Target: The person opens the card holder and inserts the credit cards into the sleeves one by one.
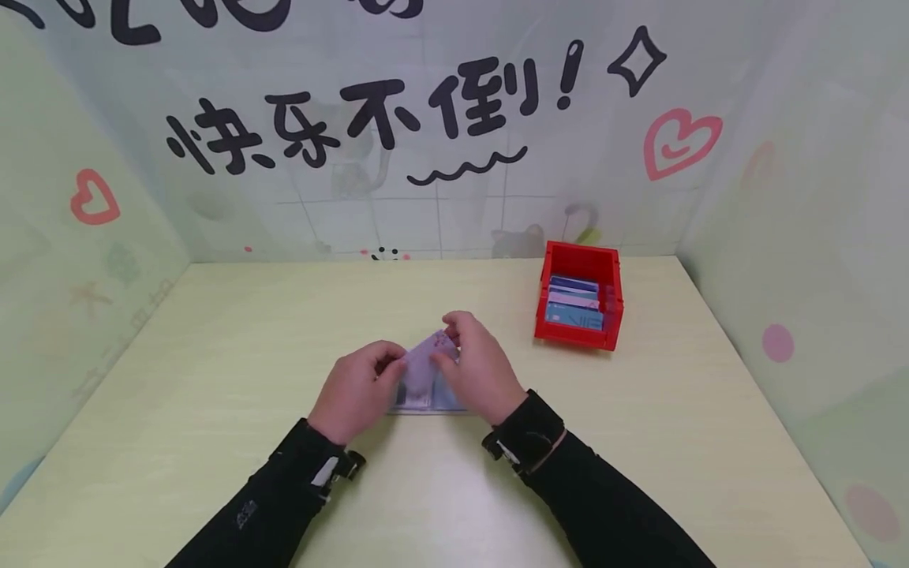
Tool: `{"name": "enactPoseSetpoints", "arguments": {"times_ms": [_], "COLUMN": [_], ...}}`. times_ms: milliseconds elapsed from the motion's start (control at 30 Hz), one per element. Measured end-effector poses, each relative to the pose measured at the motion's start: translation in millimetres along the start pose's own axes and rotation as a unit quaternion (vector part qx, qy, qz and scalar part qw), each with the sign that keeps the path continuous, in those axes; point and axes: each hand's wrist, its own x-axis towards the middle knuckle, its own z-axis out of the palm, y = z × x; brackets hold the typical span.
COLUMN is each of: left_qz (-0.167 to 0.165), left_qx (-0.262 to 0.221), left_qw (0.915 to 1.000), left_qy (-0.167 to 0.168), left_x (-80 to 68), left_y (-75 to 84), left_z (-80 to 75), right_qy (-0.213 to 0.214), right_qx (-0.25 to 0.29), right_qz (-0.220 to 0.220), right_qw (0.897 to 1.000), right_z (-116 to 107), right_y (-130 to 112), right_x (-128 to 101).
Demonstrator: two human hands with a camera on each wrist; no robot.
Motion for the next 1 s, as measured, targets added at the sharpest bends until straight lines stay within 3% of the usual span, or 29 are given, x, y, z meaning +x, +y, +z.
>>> {"name": "enactPoseSetpoints", "arguments": {"times_ms": [200,333,500,700,1000], "left_qz": [-0.044,-0.058,-0.063,-0.069,-0.056], "left_qx": [-0.053,-0.074,-0.077,-0.021,0.120], "left_qw": [0.9975,0.9955,0.9951,0.9969,0.9876], "left_qy": [0.016,0.010,-0.005,-0.031,-0.085], "left_x": [2.5,3.5,3.5,4.5,2.6], "left_y": [-1.7,-2.0,-2.0,-4.6,-10.5], "left_z": [-0.9,-1.0,-2.3,-3.7,-1.5], "right_qy": [-0.030,-0.058,-0.054,-0.046,-0.064], "right_qx": [0.057,0.096,0.152,0.187,0.131], "right_qz": [0.077,0.101,0.110,0.139,0.195], "right_qw": [0.995,0.989,0.981,0.971,0.970], "right_z": [2,3,3,-4,-15], "right_y": [7,10,13,18,27], "right_x": [5,6,7,10,18]}}
